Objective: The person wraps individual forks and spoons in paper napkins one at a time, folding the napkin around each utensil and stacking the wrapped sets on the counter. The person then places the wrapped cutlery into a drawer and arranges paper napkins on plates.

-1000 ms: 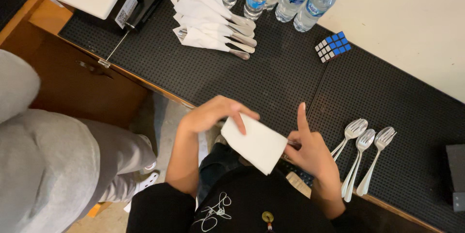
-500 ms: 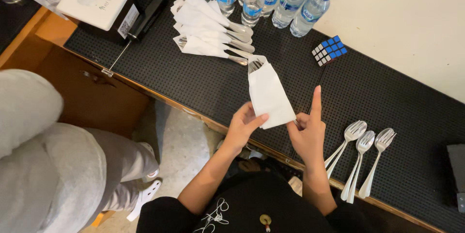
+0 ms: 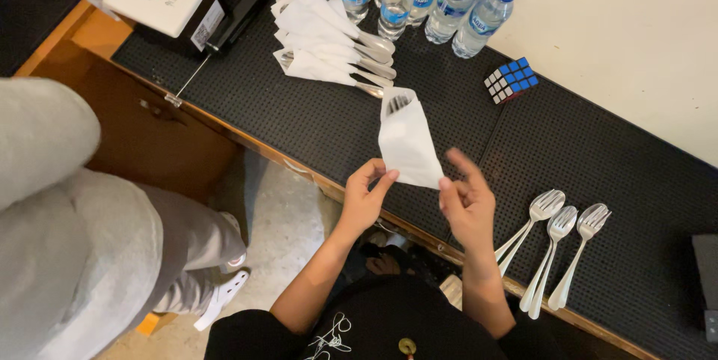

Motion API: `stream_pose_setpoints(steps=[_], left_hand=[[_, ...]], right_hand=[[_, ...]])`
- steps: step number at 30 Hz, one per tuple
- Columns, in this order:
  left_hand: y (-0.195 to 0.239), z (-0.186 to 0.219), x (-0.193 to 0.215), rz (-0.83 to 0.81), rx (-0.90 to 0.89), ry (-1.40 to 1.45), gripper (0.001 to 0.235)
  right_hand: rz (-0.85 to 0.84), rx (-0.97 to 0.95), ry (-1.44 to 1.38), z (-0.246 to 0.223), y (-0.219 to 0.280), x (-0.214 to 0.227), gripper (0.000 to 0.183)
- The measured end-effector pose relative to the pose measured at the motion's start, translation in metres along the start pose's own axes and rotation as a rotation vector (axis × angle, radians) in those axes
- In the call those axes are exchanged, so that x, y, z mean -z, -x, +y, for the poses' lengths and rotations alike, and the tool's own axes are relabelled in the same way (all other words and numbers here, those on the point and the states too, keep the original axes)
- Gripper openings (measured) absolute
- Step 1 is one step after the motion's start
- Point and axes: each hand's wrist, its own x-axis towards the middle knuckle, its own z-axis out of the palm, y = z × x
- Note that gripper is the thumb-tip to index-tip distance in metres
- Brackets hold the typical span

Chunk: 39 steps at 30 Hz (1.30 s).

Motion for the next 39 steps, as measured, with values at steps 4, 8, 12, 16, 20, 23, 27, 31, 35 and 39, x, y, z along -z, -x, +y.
stream_pose_setpoints(steps=[4, 8, 12, 16, 20, 23, 27, 31, 35, 39], left_hand=[[0.004, -0.020, -0.009, 0.078, 0.037, 0.156, 0.007], [0.008, -0.023, -0.022, 0.144, -0.032, 0.253, 0.016], [0.014, -0.012, -0.027, 0.041, 0.068, 0.361, 0.021], [0.011, -0.002, -0.027, -0.007, 0.097, 0.397, 0.021], [0.002, 0.001, -0.013, -0.031, 0.096, 0.386, 0.026], [-0.009, 0.001, 0.000, 0.006, 0.019, 0.246, 0.030], [-0.028, 0.016, 0.014, 0.283, 0.013, 0.342, 0.024], [-0.036, 0.047, 0.030, 0.468, -0.397, -0.358, 0.028], [-0.061, 0.058, 0.040, 0.540, -0.571, -0.725, 0.024], [-0.085, 0.044, 0.063, 0.432, -0.390, -0.542, 0.008]], right_hand=[[-0.112, -0.010, -0.024, 0.010, 0.012, -0.004, 0.038], [-0.161, -0.017, 0.057, 0.001, 0.024, -0.004, 0.052], [-0.241, -0.035, 0.107, -0.004, 0.028, 0.001, 0.068], [-0.293, -0.093, -0.078, 0.010, 0.028, -0.005, 0.063], [-0.412, -0.232, -0.269, 0.030, 0.019, -0.015, 0.050], [-0.431, -0.208, -0.356, 0.040, 0.011, -0.024, 0.043], [-0.297, -0.225, -0.295, 0.043, -0.005, -0.041, 0.038], [-0.276, -0.175, -0.213, 0.042, -0.025, -0.052, 0.037], [-0.280, -0.160, -0.151, 0.044, -0.035, -0.062, 0.036], [-0.260, -0.162, -0.110, 0.048, -0.048, -0.064, 0.035]])
